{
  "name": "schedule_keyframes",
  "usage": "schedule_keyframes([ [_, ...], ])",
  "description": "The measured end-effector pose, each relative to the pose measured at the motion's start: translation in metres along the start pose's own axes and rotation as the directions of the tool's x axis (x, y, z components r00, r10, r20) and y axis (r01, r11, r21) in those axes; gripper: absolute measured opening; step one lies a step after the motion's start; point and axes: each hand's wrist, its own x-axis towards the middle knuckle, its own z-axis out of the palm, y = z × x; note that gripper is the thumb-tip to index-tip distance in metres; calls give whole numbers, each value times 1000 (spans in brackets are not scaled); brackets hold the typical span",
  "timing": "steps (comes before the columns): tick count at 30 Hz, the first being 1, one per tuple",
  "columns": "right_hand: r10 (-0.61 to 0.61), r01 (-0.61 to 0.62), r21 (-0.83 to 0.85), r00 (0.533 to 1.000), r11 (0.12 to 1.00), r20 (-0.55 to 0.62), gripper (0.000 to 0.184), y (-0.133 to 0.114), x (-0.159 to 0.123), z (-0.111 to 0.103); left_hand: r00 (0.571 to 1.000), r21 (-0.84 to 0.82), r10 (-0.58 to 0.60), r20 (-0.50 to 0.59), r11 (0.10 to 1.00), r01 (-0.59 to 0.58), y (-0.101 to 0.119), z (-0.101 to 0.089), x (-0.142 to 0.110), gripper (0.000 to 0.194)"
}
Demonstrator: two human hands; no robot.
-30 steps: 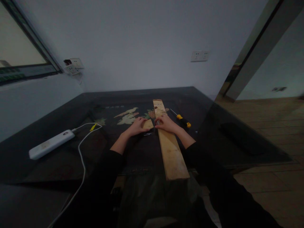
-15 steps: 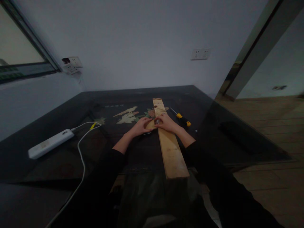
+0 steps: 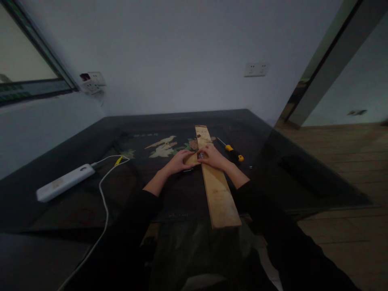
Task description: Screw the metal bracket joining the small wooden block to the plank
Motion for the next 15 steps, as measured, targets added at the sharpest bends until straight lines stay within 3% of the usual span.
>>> schedule_keyframes([
  [9,11,-11,-13,1000,1000,3,36,-1,-1,-1,1000,8,12,7,1000,-12,-1,1,0,56],
  [15,2,-5,-55,998,998,-61,32,-15,-2,-9,1000,-24,30,-2,999,-31,-1,1,0,54],
])
